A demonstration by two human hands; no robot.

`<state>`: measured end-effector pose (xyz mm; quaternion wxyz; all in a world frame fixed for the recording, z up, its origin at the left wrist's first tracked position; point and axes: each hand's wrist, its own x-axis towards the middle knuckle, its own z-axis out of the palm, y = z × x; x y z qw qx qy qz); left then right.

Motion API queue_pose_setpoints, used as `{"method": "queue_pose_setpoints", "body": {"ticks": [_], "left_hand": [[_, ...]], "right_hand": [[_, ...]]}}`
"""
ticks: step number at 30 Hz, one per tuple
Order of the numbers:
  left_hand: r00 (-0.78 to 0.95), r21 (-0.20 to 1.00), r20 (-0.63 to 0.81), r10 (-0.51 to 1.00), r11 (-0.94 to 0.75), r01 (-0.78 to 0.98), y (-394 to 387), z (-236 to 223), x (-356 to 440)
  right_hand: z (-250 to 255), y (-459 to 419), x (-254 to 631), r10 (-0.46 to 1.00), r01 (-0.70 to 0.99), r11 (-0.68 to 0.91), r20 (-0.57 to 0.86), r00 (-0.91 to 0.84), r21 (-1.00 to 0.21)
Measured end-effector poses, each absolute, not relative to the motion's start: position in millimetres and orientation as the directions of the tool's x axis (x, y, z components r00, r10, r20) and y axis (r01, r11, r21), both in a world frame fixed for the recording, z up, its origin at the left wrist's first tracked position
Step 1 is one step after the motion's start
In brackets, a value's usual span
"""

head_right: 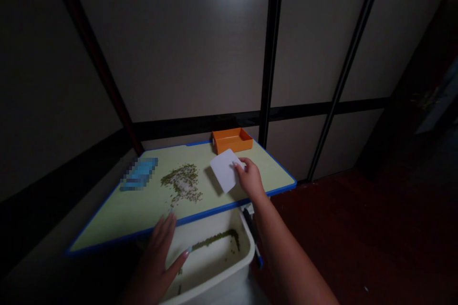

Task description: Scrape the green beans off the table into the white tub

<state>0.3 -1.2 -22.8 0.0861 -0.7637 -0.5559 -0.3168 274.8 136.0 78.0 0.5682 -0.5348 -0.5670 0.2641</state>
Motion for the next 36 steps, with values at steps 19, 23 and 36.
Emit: {"method": "queue_pose_setpoints", "body": {"ticks": [19,23,36], "left_hand": [[0.257,0.105,0.647,0.718,-0.418,0.902,10,-36,-13],[0.301,0.059,0.645,0.703,-0.439,0.897,15,-38,-18],[0.302,0.031,0.669,0.679,-0.431,0.902,15,-39,-16]], "right_hand": [[100,70,198,0.809,0.907,0.406,0.505,-0.302,-0.108],[83,69,189,0.737,0.864,0.504,0.531,-0.418,-0.019],[67,72,181,0.727,0.836,0.543,0.453,-0.516,0.081]]}}
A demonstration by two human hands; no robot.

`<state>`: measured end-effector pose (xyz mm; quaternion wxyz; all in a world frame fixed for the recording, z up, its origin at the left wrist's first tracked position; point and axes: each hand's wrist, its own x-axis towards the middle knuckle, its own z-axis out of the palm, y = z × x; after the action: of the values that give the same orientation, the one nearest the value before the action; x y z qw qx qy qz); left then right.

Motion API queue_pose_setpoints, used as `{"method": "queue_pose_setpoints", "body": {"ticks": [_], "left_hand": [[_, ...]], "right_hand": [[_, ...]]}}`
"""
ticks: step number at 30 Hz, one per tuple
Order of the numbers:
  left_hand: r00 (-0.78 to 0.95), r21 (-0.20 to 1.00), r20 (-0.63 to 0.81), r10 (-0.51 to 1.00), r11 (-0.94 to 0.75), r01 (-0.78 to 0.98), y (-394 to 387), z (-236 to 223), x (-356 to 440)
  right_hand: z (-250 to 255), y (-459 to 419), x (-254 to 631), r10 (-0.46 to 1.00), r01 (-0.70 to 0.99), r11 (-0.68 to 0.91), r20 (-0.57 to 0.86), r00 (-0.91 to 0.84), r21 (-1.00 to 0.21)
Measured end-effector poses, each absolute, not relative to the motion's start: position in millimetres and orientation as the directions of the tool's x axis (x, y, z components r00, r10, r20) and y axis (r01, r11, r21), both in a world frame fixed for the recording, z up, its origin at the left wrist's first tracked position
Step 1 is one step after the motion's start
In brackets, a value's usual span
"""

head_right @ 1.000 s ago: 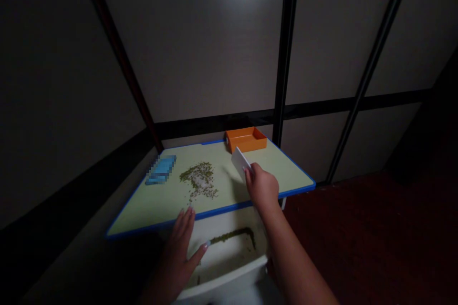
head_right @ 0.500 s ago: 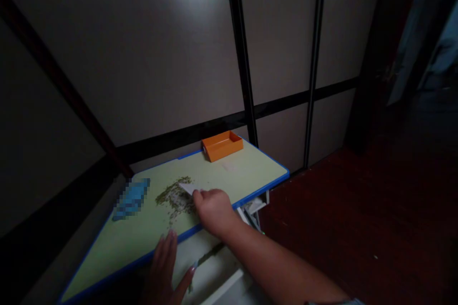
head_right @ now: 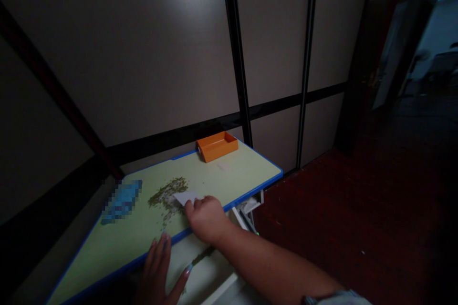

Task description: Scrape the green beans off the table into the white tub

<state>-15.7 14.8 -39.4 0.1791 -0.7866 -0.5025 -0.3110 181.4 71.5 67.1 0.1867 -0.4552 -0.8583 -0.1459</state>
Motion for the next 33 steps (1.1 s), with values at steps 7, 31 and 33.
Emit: {"method": "queue_pose_setpoints", "body": {"ticks": [7,31,33], "left_hand": [[0.351,0.037,0.608,0.712,-0.467,0.883,14,-32,-21],[0.333,0.058,0.623,0.708,-0.467,0.882,16,-34,-22],[0.345,0.043,0.621,0.704,-0.47,0.882,16,-33,-23]], "right_hand": [[71,81,177,0.747,0.831,0.547,0.387,-0.541,0.105],[87,93,190,0.922,0.938,0.335,0.24,-0.305,-0.092],[89,95,193,0.935,0.947,0.303,0.224,-0.275,-0.104]]}}
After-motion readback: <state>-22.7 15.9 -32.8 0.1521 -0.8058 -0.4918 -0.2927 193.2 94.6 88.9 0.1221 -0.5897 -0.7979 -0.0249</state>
